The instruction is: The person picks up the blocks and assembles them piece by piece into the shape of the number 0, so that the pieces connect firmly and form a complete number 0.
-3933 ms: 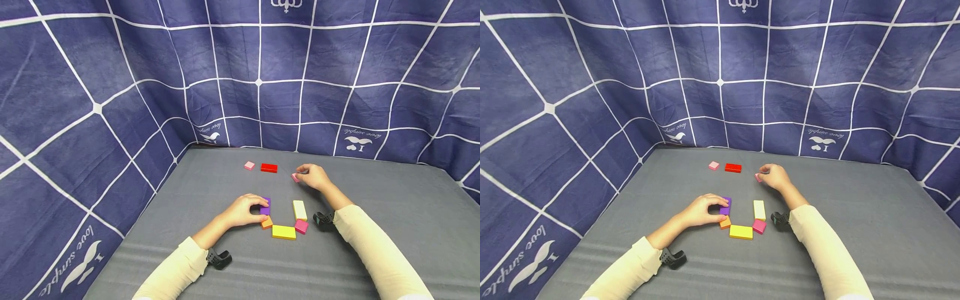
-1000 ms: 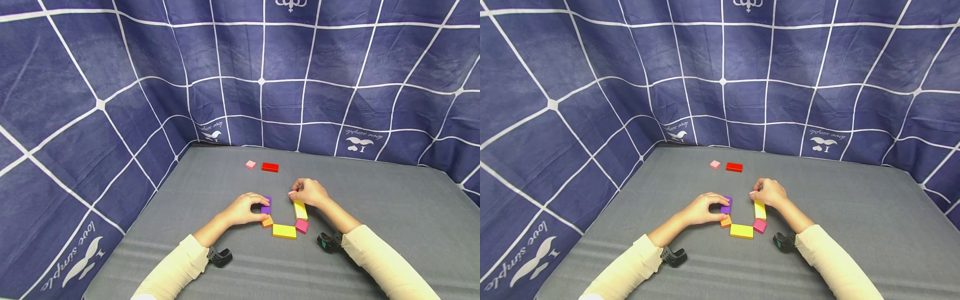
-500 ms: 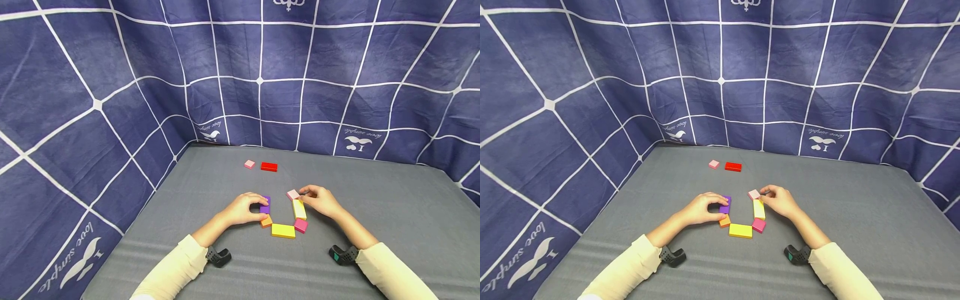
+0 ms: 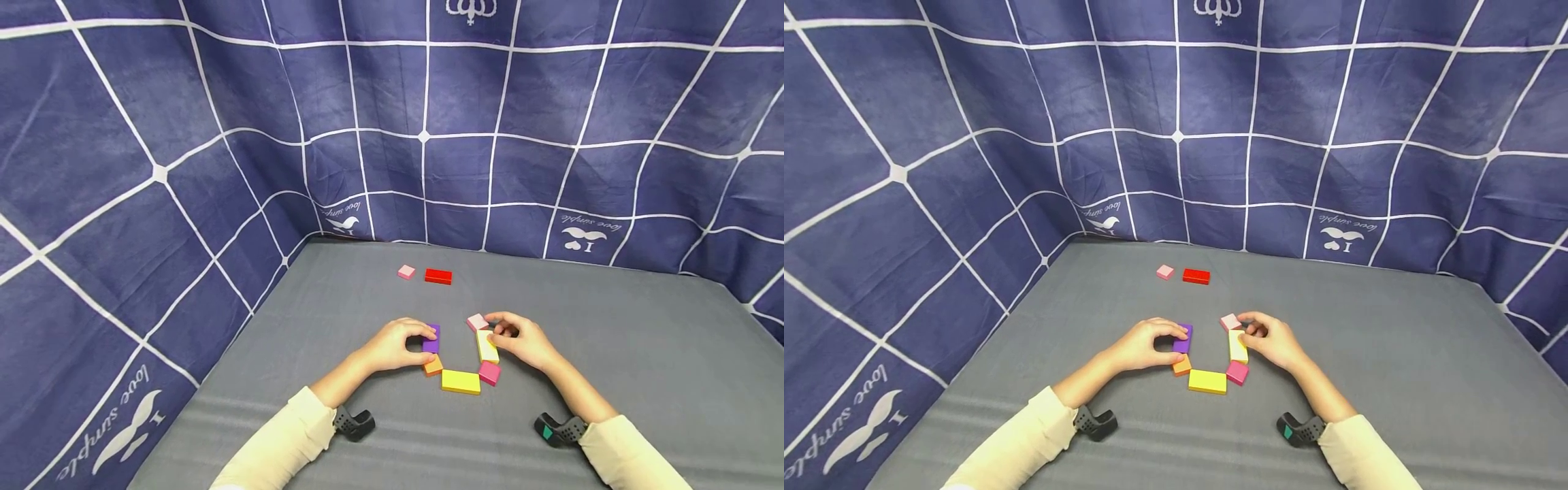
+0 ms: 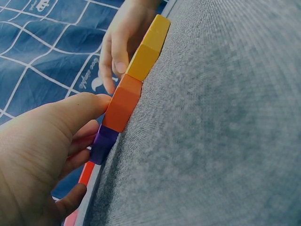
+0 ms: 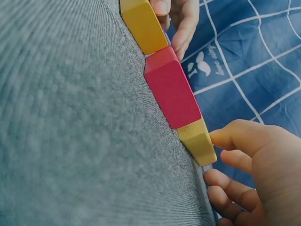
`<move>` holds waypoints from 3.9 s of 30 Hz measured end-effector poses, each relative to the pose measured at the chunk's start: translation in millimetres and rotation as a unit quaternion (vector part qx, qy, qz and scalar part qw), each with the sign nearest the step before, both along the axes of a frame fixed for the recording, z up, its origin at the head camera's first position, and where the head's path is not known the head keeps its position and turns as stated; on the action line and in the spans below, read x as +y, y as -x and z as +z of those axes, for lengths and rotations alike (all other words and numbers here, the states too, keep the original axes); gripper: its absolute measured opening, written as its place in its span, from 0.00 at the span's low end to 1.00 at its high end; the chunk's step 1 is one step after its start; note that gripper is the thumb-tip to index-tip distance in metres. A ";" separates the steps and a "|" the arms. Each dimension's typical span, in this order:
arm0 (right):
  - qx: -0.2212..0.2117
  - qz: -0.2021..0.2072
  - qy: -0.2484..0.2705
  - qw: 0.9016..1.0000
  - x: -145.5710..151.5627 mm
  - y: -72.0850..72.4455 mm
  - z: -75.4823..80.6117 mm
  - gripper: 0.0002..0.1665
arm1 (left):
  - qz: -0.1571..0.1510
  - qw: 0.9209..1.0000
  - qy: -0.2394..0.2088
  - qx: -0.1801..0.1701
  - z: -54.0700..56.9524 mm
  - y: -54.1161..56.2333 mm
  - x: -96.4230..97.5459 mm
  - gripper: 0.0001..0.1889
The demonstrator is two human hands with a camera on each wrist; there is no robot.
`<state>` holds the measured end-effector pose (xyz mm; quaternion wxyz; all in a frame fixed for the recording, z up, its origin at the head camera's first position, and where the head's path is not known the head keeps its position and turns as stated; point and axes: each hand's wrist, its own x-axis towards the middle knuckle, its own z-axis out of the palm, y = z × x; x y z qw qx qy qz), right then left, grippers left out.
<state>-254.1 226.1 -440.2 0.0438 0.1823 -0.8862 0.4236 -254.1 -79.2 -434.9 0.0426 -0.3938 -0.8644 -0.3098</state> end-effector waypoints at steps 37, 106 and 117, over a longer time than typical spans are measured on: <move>0.017 0.003 0.001 1.000 3.8 0.4 -8.1 0.15 | 0.092 0.994 0.017 0.063 21.5 62.4 -1.4 0.14; 0.024 0.005 0.011 1.000 4.2 1.6 -11.4 0.15 | 0.191 0.982 -0.008 0.005 6.7 66.0 33.9 0.15; 0.030 0.005 0.015 0.999 3.0 0.8 -8.7 0.14 | 0.124 0.990 -0.022 -0.056 4.0 61.3 32.1 0.15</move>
